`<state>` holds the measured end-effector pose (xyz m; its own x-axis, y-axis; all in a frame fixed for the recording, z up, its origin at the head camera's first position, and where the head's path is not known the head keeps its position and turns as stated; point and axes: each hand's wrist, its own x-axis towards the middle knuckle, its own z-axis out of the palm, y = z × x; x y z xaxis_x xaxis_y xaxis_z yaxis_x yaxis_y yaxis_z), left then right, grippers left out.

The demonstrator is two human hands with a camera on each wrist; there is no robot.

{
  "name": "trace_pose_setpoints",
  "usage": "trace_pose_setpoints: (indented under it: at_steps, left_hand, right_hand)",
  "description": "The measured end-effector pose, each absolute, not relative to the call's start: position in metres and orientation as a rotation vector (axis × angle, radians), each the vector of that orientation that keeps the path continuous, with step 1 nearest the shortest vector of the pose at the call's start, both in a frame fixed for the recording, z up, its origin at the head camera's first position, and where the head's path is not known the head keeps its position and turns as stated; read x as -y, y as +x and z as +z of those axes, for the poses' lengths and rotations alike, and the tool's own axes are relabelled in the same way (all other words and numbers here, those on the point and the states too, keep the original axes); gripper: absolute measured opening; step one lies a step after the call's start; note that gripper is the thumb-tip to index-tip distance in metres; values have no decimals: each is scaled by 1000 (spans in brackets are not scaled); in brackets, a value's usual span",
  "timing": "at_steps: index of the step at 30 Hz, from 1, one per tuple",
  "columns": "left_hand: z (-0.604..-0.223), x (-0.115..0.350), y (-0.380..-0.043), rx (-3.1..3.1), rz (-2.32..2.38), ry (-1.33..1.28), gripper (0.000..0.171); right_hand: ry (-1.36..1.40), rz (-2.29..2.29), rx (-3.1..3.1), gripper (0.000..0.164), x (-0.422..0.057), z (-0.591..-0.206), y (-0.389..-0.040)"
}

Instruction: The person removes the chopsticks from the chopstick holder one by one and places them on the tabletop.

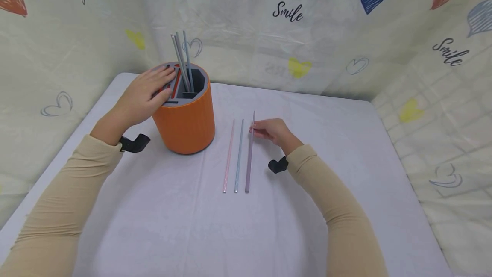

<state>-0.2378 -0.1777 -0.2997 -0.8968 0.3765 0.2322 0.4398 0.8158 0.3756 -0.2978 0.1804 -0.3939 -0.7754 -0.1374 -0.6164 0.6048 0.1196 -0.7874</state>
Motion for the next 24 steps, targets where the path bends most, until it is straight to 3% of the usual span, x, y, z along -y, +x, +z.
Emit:
trace_pose_setpoints:
  at_steps: [10, 19, 24]
  left_hand:
    - [-300, 177, -237, 2855, -653, -635, 54]
    - [-301, 177, -237, 2844, -663, -633, 54]
    - [-302, 178, -238, 2847, -670, -630, 55]
  right_hand:
    - [492, -1722, -1875, 36, -182, -412, -299]
    - [569, -1715, -1862, 35, -181, -416, -300]
    - [554, -1702, -1889, 43, -179, -417, -299]
